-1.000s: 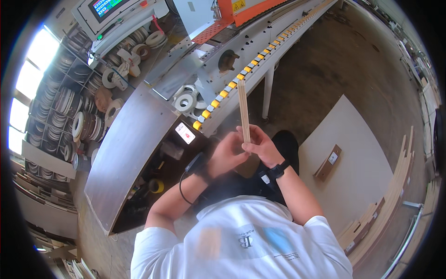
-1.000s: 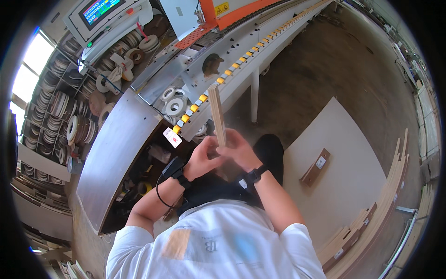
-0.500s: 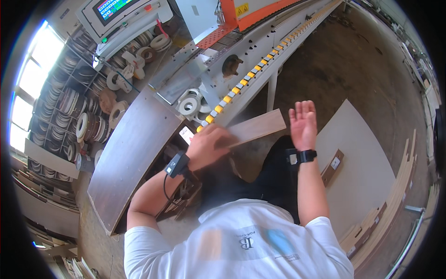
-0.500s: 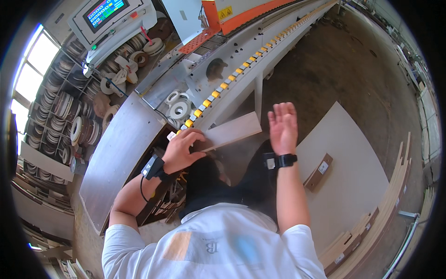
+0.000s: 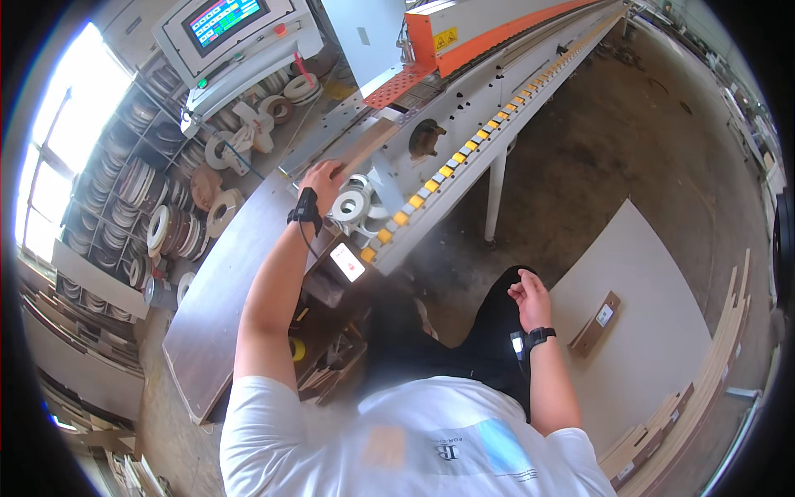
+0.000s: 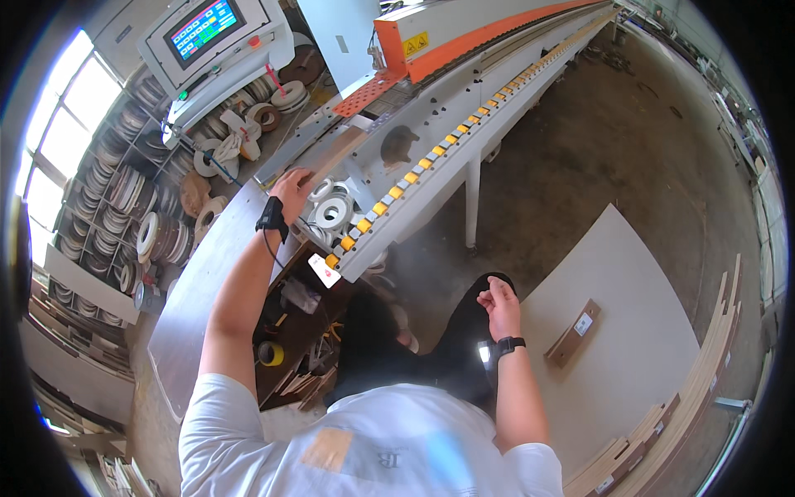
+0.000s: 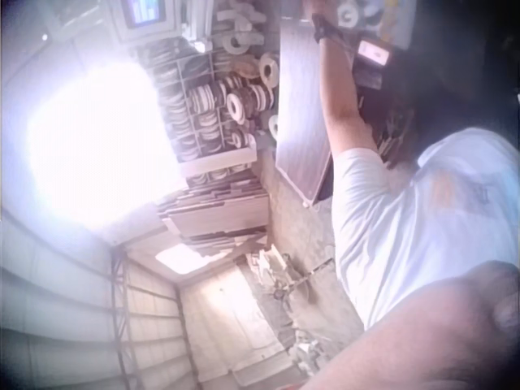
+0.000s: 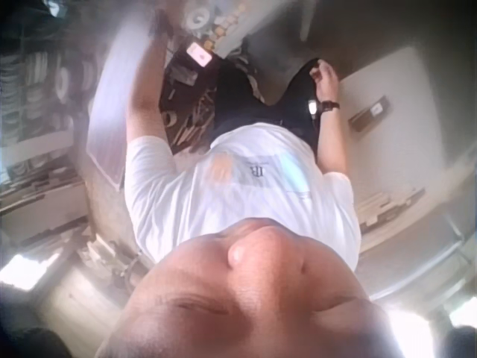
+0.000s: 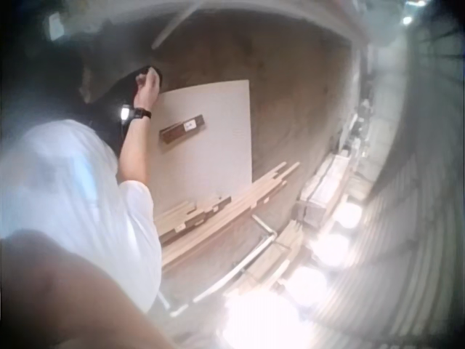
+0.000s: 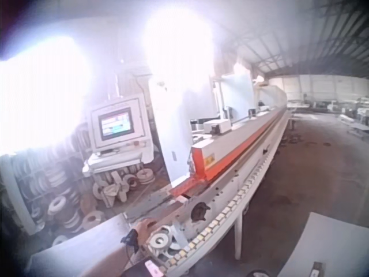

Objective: Feeding wood pieces into an edge banding or finishing machine in a manufacturing facility.

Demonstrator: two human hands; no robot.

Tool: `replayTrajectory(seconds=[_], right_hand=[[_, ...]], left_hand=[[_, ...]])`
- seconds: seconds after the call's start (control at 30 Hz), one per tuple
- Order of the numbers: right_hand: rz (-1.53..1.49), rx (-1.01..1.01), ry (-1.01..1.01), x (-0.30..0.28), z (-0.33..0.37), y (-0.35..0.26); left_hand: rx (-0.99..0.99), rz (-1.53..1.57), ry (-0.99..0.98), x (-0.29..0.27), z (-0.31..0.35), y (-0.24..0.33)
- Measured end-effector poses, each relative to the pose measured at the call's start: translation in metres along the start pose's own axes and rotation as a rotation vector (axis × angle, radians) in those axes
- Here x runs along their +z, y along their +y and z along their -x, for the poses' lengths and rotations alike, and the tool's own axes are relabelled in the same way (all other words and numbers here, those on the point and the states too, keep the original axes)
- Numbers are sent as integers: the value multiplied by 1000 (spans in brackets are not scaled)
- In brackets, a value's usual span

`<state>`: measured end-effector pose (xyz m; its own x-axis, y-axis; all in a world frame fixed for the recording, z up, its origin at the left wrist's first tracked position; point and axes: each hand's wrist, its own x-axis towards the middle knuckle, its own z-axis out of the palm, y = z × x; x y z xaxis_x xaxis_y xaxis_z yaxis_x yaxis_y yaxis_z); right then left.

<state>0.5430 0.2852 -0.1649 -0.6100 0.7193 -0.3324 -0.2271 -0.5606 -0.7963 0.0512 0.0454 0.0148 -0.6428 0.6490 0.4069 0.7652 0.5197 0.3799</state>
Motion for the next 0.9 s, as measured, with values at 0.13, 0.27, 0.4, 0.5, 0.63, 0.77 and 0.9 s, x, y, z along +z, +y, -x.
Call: replayTrajectory(seconds=[0.13, 0.27, 0.4, 0.5, 0.63, 0.77, 0.9], right_hand=[[92, -12, -36, -5, -1, 7], [87, -12, -8, -4, -3, 6], [26, -14, -2, -7, -3, 5], [-40, -28, -7, -8, -1, 5], [-56, -8, -21, -4, -1, 3], [-60, 25, -49, -1, -12, 6], [-55, 26, -43, -2, -10, 5]], left_hand=[[15, -342, 101, 12, -33, -11], [-40, -382, 36, 3, -56, -6], [-27, -469, -8, 7, -62, -1], [40, -463, 5, 2, -40, 3], [134, -521, -176, -6, -23, 22], [225, -590, -82, 9, -34, 25], [169, -575, -147, 35, -62, 39]])
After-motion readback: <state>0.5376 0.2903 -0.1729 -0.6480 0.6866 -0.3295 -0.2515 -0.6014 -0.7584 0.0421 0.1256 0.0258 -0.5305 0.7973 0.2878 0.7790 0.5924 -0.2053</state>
